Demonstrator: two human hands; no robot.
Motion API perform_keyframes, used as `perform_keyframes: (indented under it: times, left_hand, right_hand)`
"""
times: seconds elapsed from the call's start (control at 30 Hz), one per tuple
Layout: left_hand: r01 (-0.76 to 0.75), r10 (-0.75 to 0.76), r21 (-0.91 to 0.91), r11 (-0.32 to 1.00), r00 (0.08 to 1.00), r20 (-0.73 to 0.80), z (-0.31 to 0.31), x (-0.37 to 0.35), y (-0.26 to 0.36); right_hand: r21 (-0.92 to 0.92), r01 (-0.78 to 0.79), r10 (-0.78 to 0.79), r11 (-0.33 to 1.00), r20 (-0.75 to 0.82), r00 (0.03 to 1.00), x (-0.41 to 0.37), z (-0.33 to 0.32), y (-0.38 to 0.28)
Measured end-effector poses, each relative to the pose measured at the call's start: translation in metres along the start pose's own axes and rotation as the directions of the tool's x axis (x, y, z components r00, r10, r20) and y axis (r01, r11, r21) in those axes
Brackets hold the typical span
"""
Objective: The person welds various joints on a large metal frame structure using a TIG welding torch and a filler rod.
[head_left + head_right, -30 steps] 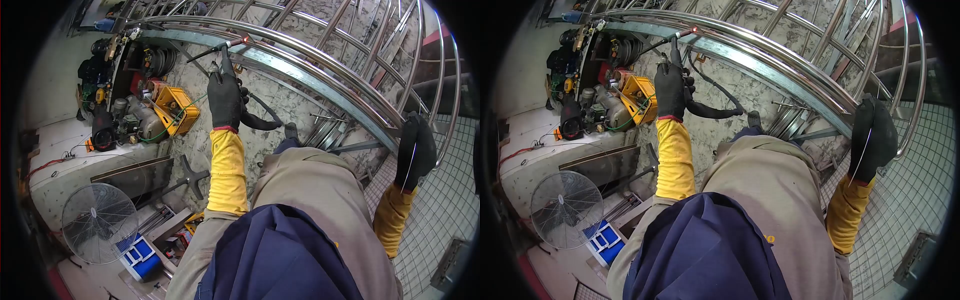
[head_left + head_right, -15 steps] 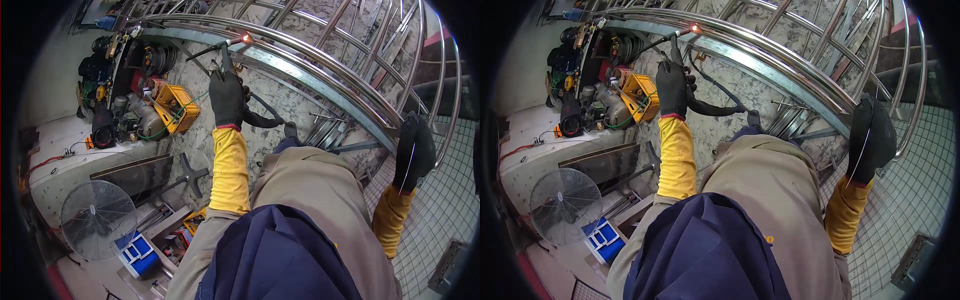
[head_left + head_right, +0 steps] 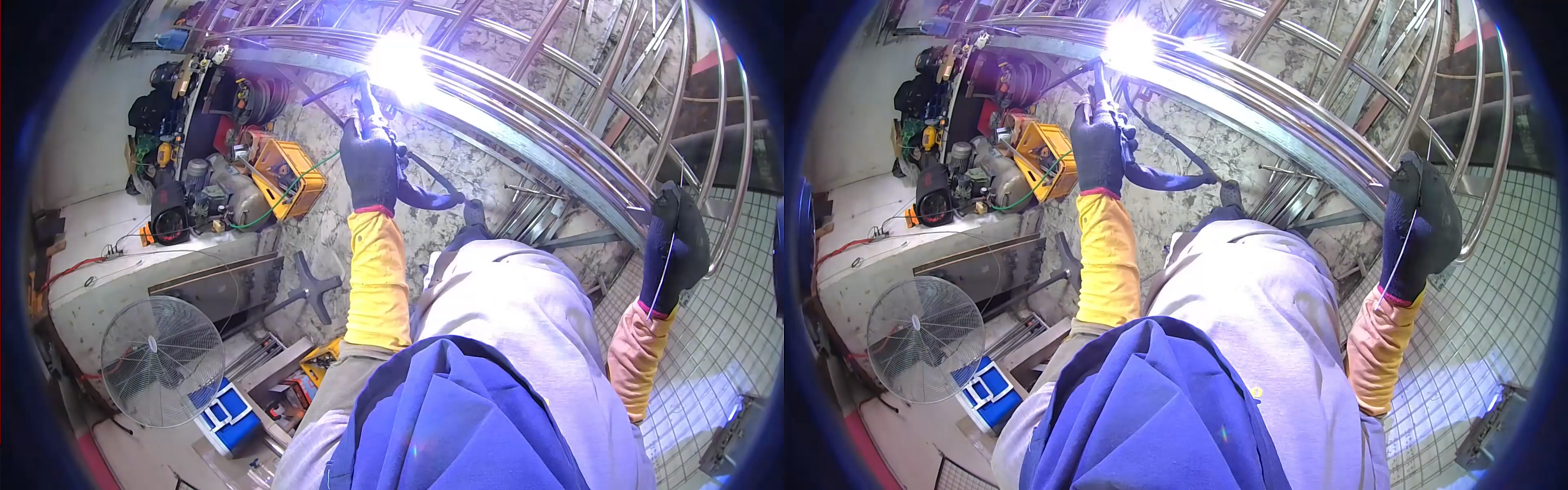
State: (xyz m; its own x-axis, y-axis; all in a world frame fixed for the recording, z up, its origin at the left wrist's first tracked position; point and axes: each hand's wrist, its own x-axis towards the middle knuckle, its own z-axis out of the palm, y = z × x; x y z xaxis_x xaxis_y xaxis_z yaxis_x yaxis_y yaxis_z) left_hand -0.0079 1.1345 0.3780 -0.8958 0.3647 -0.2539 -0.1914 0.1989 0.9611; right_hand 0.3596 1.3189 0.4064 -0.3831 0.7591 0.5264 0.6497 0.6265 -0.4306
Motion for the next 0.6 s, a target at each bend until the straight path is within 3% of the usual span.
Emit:
perform_keyframes:
  times: [0.13,0.2,0.3,0.5,0.57,0.6]
  left_hand:
    - [-0.014,0.014,0.031,0.999,1.000,0.005,0.002,-0.002,0.001]
    - [0.010,-0.005,0.090,0.996,0.998,-0.059,0.006,-0.009,0.008]
    - [0.030,-0.024,0.087,0.996,0.997,-0.074,0.005,-0.006,0.006]
    - [0.061,-0.057,0.048,0.997,0.995,-0.082,0.007,-0.007,0.005]
    - [0.014,-0.008,0.065,0.998,0.996,-0.088,0.010,-0.010,0.007]
    - [-0.021,0.023,0.042,0.999,0.998,-0.051,0.009,-0.008,0.004]
  right_hand:
    - [0.052,-0.016,0.016,0.999,0.003,1.000,0.000,0.000,-0.001]
    - [-0.064,0.150,-0.155,0.987,-0.080,0.985,0.003,0.001,-0.001]
    - [-0.053,0.078,-0.079,0.996,-0.003,0.997,0.004,-0.004,-0.007]
    - [-0.129,0.107,-0.110,0.986,-0.013,0.994,0.004,-0.001,-0.003]
    - [-0.143,0.123,-0.127,0.982,-0.019,0.992,0.003,-0.001,-0.004]
    - [-0.073,0.055,-0.056,0.996,-0.012,0.998,0.003,0.000,-0.005]
